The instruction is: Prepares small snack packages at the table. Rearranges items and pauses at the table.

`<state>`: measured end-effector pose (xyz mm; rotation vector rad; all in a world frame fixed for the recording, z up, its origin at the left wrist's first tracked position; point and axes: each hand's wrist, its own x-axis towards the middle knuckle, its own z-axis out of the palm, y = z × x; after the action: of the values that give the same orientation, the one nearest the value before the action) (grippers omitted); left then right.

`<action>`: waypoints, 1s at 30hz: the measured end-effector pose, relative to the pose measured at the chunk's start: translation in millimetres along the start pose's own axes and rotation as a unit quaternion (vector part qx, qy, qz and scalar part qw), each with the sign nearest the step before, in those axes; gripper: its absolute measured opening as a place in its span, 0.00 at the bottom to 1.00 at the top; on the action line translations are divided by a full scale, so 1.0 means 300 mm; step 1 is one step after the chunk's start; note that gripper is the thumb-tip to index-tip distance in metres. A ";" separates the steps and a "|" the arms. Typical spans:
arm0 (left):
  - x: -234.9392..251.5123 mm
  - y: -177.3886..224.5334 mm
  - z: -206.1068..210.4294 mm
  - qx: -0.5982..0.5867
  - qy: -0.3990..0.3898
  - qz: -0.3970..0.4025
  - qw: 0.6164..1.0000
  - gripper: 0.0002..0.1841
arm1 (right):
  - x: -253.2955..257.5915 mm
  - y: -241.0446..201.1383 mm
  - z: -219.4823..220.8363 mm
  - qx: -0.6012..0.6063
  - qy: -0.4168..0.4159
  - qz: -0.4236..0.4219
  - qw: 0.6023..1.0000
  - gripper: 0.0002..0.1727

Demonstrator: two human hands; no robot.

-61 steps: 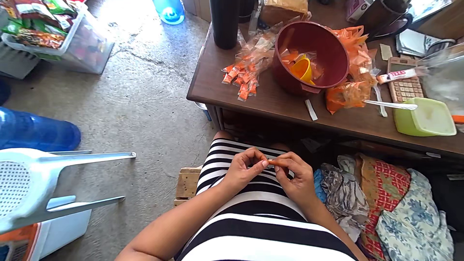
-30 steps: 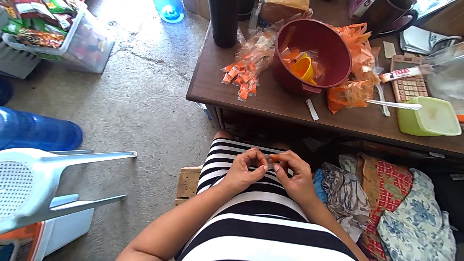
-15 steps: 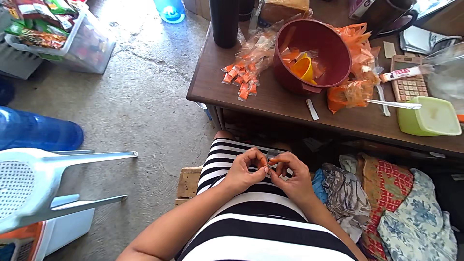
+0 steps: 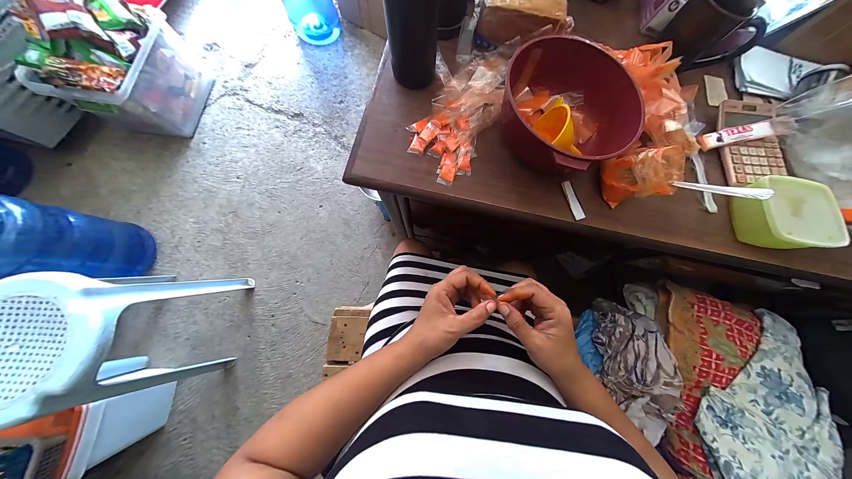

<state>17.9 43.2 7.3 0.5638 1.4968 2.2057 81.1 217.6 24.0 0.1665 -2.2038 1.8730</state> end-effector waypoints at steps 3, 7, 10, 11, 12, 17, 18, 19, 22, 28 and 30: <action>-0.001 0.001 0.001 0.004 0.005 -0.001 1.000 0.01 | -0.002 -0.001 0.001 0.014 0.003 0.005 1.000 0.06; -0.001 0.005 0.003 0.001 0.010 -0.008 1.000 0.04 | -0.003 -0.005 0.001 0.023 0.011 0.013 1.000 0.05; -0.002 0.008 0.005 -0.011 0.024 -0.015 1.000 0.06 | -0.001 -0.009 0.003 0.025 0.024 0.013 0.999 0.05; -0.003 0.008 0.003 -0.014 0.024 -0.015 1.000 0.04 | -0.001 -0.009 0.003 0.020 0.029 0.009 0.999 0.05; -0.003 0.008 0.002 -0.014 0.024 -0.014 1.000 0.03 | -0.001 -0.007 0.003 0.013 0.034 0.002 0.999 0.05; -0.007 0.014 0.000 -0.005 0.027 -0.025 0.999 0.01 | 0.001 0.003 0.005 -0.031 0.038 -0.048 0.998 0.05; -0.007 0.015 0.002 -0.005 0.032 -0.028 0.999 0.02 | 0.000 0.002 0.005 -0.039 0.039 -0.055 0.997 0.05; -0.007 0.018 0.005 -0.008 0.042 -0.032 0.999 0.03 | 0.000 0.001 0.004 -0.047 0.042 -0.059 0.996 0.05; -0.007 0.022 0.009 -0.016 0.075 -0.040 0.996 0.09 | 0.000 0.002 0.005 -0.060 0.068 -0.058 0.994 0.05; -0.014 0.018 0.001 0.029 0.006 -0.006 1.000 0.05 | -0.001 0.002 0.005 -0.065 0.092 -0.045 0.993 0.05; -0.013 0.021 0.004 0.040 0.017 -0.014 0.999 0.05 | 0.000 0.000 0.008 -0.062 0.071 -0.057 0.994 0.05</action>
<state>21.0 40.0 13.2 0.5297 1.6069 2.1533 81.0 215.2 23.6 0.1296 -2.1569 1.6308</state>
